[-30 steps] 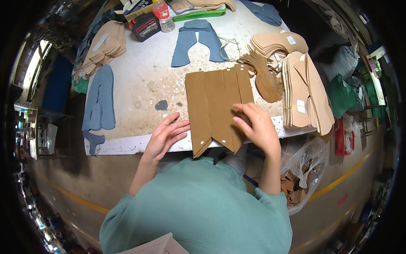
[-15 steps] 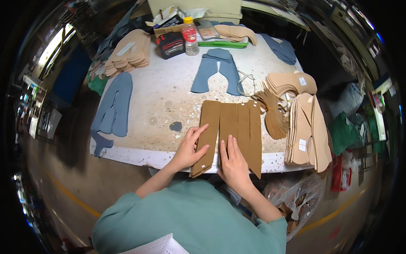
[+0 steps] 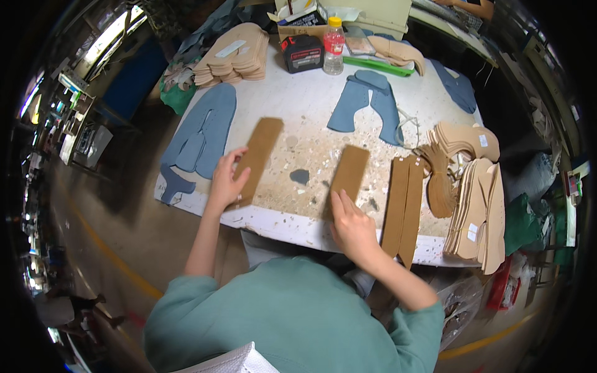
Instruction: The person sorts and stacks various cardboard cutouts on a workbench, separating them by shape and size. They handle multiple stacks, align edges, and place rubber bands around some bundles to keep them together.
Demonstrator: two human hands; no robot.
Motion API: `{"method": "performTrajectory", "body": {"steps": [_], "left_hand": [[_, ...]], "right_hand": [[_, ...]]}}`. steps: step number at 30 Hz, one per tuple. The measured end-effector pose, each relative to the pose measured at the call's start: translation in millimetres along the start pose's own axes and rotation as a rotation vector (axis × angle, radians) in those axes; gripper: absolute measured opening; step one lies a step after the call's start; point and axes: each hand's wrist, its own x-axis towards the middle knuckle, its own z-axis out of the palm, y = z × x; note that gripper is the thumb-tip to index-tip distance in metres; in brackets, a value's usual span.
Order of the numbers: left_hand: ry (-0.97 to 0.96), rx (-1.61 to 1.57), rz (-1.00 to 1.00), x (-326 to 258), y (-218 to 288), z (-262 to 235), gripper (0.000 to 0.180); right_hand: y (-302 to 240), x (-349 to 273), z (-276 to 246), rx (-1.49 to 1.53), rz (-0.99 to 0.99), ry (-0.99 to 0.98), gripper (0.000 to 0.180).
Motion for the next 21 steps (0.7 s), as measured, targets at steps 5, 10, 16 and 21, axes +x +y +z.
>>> {"method": "performTrajectory", "body": {"steps": [5,10,16,21], "left_hand": [[0.058,-0.045,-0.136,18,-19,-1,0.046],[-0.099,-0.225,-0.213,-7,-17,-18,0.045],[-0.064,-0.331,-0.099,-33,-15,-10,0.041],[-0.041,-0.223,-0.098,-33,-14,-7,0.043]], "right_hand": [[-27,49,43,-0.447,-0.222,0.01,0.069],[-21,44,10,0.202,-0.119,-0.202,0.069],[3,54,21,1.452,0.877,0.139,0.064],[3,64,57,1.137,0.499,0.127,0.066]]}}
